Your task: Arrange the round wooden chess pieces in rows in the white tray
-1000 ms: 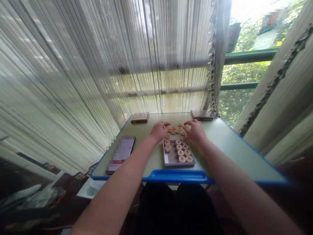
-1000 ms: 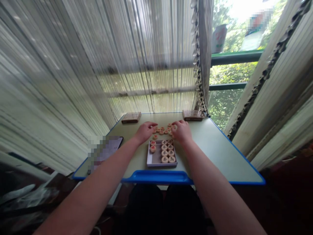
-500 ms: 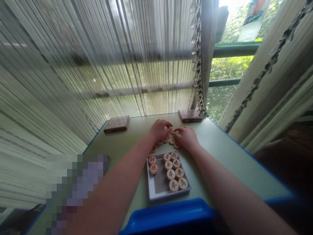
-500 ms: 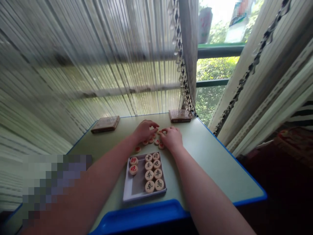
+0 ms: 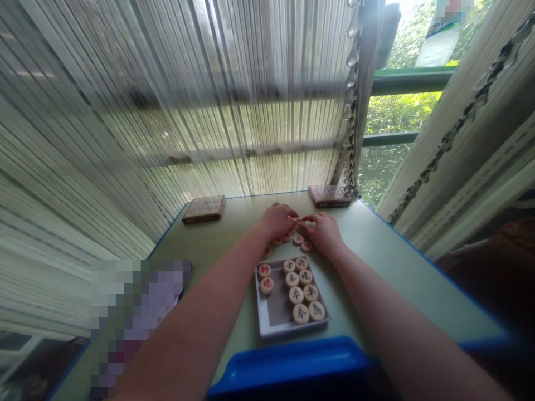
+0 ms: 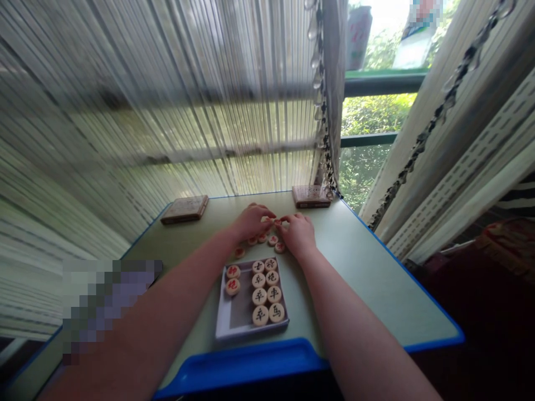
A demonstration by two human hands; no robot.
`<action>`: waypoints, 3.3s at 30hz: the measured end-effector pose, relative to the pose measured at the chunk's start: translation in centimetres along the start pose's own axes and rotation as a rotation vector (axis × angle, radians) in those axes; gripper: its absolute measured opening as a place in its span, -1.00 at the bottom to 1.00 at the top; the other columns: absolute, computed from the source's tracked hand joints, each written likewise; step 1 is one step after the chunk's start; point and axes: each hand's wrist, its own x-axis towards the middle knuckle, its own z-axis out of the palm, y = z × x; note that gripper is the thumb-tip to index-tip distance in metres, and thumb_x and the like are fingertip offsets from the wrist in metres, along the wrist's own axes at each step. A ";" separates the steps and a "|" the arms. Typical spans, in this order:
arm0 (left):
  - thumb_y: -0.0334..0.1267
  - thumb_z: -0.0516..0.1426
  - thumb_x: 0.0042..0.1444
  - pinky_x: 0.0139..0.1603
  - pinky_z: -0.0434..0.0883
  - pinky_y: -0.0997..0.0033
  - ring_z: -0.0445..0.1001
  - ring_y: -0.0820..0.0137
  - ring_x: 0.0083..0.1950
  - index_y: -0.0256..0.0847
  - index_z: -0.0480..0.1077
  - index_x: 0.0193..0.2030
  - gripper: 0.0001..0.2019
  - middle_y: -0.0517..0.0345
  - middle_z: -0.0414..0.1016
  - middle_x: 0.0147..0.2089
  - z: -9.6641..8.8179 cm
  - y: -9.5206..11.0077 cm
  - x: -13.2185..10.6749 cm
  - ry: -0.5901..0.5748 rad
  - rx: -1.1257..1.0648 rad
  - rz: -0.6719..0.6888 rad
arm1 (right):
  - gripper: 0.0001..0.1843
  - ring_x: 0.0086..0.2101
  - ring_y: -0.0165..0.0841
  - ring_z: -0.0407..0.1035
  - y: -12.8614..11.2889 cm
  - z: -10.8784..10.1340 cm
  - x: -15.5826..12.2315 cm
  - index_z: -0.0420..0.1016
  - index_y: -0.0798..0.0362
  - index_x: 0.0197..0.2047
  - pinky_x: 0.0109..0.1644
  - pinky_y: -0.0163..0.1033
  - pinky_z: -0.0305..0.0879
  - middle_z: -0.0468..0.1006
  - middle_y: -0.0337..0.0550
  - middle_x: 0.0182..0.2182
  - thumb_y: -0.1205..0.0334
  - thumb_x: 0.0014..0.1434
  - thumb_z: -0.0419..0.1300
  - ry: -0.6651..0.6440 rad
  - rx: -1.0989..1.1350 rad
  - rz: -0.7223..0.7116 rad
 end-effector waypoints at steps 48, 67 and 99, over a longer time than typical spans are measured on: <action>-0.21 0.15 0.00 -0.24 0.35 0.46 0.42 0.46 -0.31 -0.24 0.49 -0.37 -0.84 0.13 0.53 -0.34 -0.3 4.9 -20.0 0.511 -0.410 -0.156 | -0.81 -0.13 -0.22 0.19 -5.7 -5.2 -16.5 0.57 -0.08 -0.36 -0.02 -0.11 0.10 0.43 -0.12 -0.20 0.09 0.04 0.15 0.087 0.122 -0.468; -0.25 0.13 -0.02 -0.06 0.31 0.37 0.33 0.35 -0.16 -0.15 0.56 -0.37 -0.84 0.10 0.40 -0.31 -0.8 5.5 -20.7 0.332 -0.254 -0.032 | -0.82 -0.15 -0.20 0.15 -6.3 -5.6 -17.0 0.53 -0.07 -0.35 -0.05 -0.10 0.09 0.41 -0.13 -0.21 0.11 0.04 0.13 0.011 0.022 -0.522; -0.34 0.12 -0.07 -0.06 0.30 0.35 0.31 0.35 -0.17 -0.20 0.52 -0.51 -0.87 0.10 0.39 -0.32 -0.5 5.1 -20.3 0.415 -0.170 -0.062 | -0.69 -0.12 -0.20 0.13 -6.9 -5.8 -17.2 0.54 -0.06 -0.27 -0.02 -0.12 0.05 0.42 -0.10 -0.21 -0.03 0.10 0.08 -0.031 0.007 -0.495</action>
